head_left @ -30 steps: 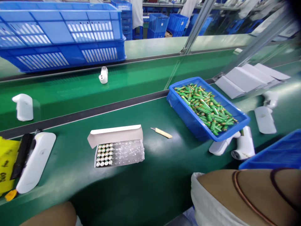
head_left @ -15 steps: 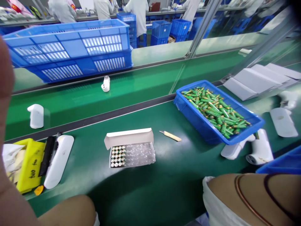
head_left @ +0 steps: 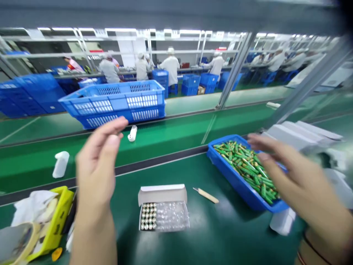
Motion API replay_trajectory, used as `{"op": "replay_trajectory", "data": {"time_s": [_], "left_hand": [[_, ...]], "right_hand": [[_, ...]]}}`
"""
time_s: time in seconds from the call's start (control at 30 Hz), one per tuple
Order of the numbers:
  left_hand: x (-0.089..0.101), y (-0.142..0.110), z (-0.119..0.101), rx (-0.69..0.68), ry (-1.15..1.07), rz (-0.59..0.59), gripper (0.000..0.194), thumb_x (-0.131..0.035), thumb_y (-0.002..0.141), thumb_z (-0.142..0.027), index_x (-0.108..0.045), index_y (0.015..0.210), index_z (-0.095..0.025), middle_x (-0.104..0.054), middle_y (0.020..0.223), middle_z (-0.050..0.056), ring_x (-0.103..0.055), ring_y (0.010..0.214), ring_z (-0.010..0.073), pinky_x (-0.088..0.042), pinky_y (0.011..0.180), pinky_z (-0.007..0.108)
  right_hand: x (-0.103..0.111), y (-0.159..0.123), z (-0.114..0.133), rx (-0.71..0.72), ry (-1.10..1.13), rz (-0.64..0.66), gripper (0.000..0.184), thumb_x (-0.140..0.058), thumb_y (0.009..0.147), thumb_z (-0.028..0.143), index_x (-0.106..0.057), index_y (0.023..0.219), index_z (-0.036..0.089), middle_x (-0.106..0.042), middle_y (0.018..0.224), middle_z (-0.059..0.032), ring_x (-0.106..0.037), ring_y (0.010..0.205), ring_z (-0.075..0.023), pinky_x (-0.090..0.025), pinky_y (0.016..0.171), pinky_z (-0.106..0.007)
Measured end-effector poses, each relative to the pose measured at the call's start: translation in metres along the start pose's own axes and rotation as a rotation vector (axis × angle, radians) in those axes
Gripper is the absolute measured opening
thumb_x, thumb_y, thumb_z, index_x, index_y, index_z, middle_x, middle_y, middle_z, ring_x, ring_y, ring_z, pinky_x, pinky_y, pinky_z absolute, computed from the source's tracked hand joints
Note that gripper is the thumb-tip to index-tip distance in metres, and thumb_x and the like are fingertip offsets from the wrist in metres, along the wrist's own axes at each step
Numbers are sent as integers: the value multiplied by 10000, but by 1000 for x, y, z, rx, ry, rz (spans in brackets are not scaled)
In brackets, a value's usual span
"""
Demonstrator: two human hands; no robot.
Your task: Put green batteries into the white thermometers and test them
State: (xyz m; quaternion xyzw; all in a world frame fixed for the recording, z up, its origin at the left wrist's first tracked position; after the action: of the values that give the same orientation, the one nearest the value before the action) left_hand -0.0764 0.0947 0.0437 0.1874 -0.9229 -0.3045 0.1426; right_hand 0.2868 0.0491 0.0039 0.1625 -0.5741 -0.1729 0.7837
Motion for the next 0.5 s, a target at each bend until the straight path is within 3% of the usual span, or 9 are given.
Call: {"op": "replay_trajectory", "data": {"time_s": [0.03,0.07,0.13,0.23,0.37,0.5], "left_hand": [[-7,8,18,29,51,55,300,-491,891,-339,-622,1124,-204,-635,1192,25,-557,1151,215,-449,996,354],[-13,14,46,141,155,89,300,-487,890,-329,-615,1130,-202,-643,1166,32,-568,1133,211,-459,978,341],[-21,23,105,328,325,140,342,-450,904,-280,-549,1215,-176,-594,1235,78,-558,1147,216,-451,984,343],[-29,33,175,410,453,128,456,-555,844,-196,-482,1285,-104,-489,1324,175,-459,1252,276,-359,1065,393],[-32,44,236,543,590,120,484,-599,842,-195,-459,1303,-144,-431,1371,148,-414,1273,304,-349,1049,504],[-23,63,268,665,661,119,396,-606,862,-266,-516,1238,-179,-506,1296,102,-497,1177,277,-422,974,518]], "right_hand": [[-16,7,-13,-22,-55,62,379,-366,959,171,-503,1306,105,-607,1152,-158,-572,1077,-227,-437,935,-364],[-36,11,-29,-49,-127,151,359,-390,925,132,-570,1228,64,-640,1040,-182,-606,985,-261,-459,887,-385],[-72,8,-71,-154,-375,279,393,-409,922,214,-587,1248,86,-636,957,-204,-621,869,-345,-478,768,-457],[-105,2,-109,-84,-479,255,448,-426,904,406,-572,1287,226,-603,1038,-190,-605,827,-378,-480,653,-464],[-121,-2,-125,-7,-384,209,395,-394,889,380,-616,1195,265,-605,986,-141,-614,788,-319,-477,591,-400],[-116,0,-127,-40,-262,83,408,-258,935,367,-650,985,266,-624,940,-110,-637,800,-291,-457,533,-364]]}}
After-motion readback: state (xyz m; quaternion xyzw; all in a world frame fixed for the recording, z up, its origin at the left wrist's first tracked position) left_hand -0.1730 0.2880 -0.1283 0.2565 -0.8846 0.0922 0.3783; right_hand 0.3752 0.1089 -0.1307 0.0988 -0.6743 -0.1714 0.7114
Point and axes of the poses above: each hand's wrist, its own y-axis towards the middle knuckle, its own x-axis out of the back of the hand, z = x × y, the point moved 7 cm from there along y, towards the middle knuckle
